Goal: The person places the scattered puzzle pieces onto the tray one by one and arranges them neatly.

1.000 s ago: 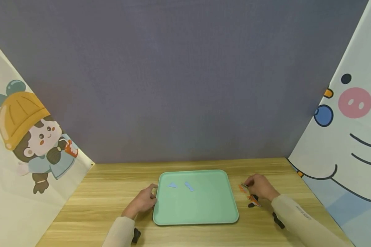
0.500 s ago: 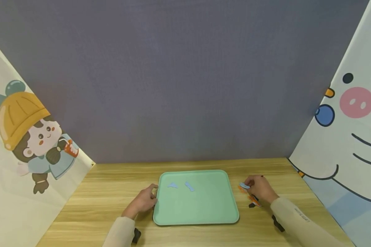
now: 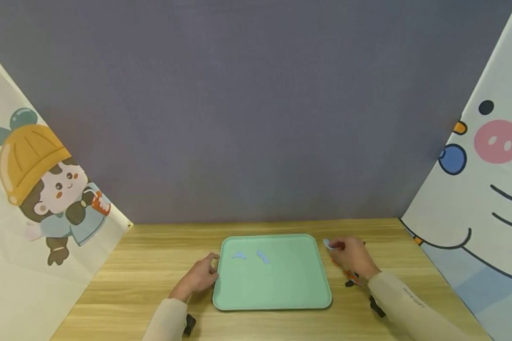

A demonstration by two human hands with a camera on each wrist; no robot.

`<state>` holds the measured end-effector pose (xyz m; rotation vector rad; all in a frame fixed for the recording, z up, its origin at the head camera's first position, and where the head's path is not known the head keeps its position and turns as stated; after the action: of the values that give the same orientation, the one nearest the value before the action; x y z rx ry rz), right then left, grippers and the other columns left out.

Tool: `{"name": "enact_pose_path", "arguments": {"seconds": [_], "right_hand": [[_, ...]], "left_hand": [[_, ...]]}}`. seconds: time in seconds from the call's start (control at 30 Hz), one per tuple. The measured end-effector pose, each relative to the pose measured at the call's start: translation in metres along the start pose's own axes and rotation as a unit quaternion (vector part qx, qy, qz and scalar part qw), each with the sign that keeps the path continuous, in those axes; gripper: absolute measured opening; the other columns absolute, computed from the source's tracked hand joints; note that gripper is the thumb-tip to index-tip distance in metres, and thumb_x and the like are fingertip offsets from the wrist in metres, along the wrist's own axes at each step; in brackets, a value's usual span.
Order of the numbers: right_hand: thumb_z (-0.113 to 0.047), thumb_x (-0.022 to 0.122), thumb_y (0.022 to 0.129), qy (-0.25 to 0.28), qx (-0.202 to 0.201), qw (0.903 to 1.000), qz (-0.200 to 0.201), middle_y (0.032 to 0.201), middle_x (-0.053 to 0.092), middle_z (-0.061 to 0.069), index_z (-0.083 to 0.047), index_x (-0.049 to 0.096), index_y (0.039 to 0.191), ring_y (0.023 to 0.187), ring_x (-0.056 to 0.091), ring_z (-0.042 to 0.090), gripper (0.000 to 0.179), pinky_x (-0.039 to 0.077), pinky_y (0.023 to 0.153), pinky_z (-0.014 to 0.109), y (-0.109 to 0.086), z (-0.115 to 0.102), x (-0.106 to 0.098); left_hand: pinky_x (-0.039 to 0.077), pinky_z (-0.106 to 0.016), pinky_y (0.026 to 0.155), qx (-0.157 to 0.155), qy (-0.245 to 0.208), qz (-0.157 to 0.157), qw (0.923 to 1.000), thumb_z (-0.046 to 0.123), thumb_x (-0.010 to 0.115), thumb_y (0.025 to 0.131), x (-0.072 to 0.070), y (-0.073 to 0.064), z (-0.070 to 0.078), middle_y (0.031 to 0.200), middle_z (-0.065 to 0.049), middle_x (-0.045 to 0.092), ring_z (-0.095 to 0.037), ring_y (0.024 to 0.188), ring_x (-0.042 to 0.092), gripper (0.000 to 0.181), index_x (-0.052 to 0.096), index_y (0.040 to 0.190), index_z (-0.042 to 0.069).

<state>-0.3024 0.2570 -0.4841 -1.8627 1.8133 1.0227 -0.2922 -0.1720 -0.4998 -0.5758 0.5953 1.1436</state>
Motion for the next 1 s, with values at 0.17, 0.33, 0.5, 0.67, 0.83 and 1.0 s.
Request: {"name": "enact_pose_path", "arguments": {"seconds": [0.17, 0.33, 0.5, 0.67, 0.83, 1.0], "right_hand": [[0.000, 0.071, 0.081, 0.006, -0.049, 0.9986, 0.020, 0.088, 0.064, 0.003, -0.003, 0.071, 0.092, 0.075, 0.058, 0.015, 0.011, 0.050, 0.066, 0.030, 0.006, -0.022, 0.011], [0.003, 0.073, 0.077, -0.005, -0.082, 0.9965, 0.016, 0.083, 0.063, 0.001, -0.004, 0.073, 0.088, 0.073, 0.059, 0.015, 0.013, 0.050, 0.064, 0.028, 0.013, -0.043, 0.028], [0.003, 0.074, 0.076, -0.007, -0.097, 0.9953, 0.001, 0.080, 0.063, 0.002, -0.003, 0.074, 0.084, 0.072, 0.059, 0.015, 0.010, 0.050, 0.063, 0.026, 0.021, -0.059, 0.049], [0.003, 0.076, 0.074, -0.008, -0.076, 0.9970, -0.016, 0.076, 0.063, 0.000, -0.004, 0.074, 0.079, 0.070, 0.059, 0.014, 0.009, 0.050, 0.062, 0.026, 0.027, -0.069, 0.072], [0.001, 0.076, 0.074, -0.007, -0.028, 0.9989, -0.038, 0.074, 0.060, -0.003, -0.004, 0.074, 0.077, 0.068, 0.058, 0.013, 0.007, 0.050, 0.061, 0.027, 0.031, -0.075, 0.086], [0.003, 0.076, 0.074, -0.010, -0.007, 0.9989, -0.046, 0.074, 0.061, 0.000, -0.003, 0.074, 0.077, 0.069, 0.059, 0.016, 0.007, 0.051, 0.060, 0.029, 0.030, -0.079, 0.095]], "left_hand": [[0.049, -0.032, 0.051, 0.000, 0.003, 0.001, 1.0000, -0.005, 0.056, 0.086, -0.001, 0.000, 0.000, 0.081, -0.012, 0.062, -0.018, 0.057, 0.058, 0.051, 0.038, 0.133, -0.006], [0.049, -0.032, 0.051, 0.001, -0.002, -0.001, 1.0000, -0.005, 0.056, 0.086, -0.001, 0.000, 0.001, 0.082, -0.013, 0.062, -0.018, 0.057, 0.059, 0.051, 0.038, 0.133, -0.007], [0.050, -0.032, 0.052, 0.001, -0.008, -0.002, 1.0000, -0.006, 0.056, 0.086, 0.000, 0.000, 0.001, 0.083, -0.014, 0.062, -0.019, 0.059, 0.059, 0.050, 0.038, 0.132, -0.007], [0.051, -0.032, 0.052, -0.006, -0.009, -0.006, 0.9999, -0.005, 0.056, 0.086, 0.002, -0.002, 0.000, 0.084, -0.014, 0.062, -0.018, 0.061, 0.059, 0.050, 0.038, 0.133, -0.006], [0.050, -0.032, 0.052, -0.004, -0.003, -0.008, 1.0000, -0.004, 0.057, 0.087, 0.003, -0.005, 0.001, 0.084, -0.014, 0.062, -0.018, 0.059, 0.059, 0.050, 0.038, 0.133, -0.006], [0.049, -0.032, 0.052, 0.002, 0.003, -0.012, 0.9999, -0.004, 0.057, 0.087, 0.002, -0.008, 0.002, 0.084, -0.014, 0.062, -0.018, 0.059, 0.059, 0.051, 0.038, 0.134, -0.006]]}}
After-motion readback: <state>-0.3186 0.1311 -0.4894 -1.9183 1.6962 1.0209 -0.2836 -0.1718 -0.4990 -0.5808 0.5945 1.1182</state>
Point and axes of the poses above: each hand's wrist, its own y-axis towards the middle knuckle, its own x-axis out of the palm, z = x × y, the point moved 3 cm from there along y, towards the middle knuckle
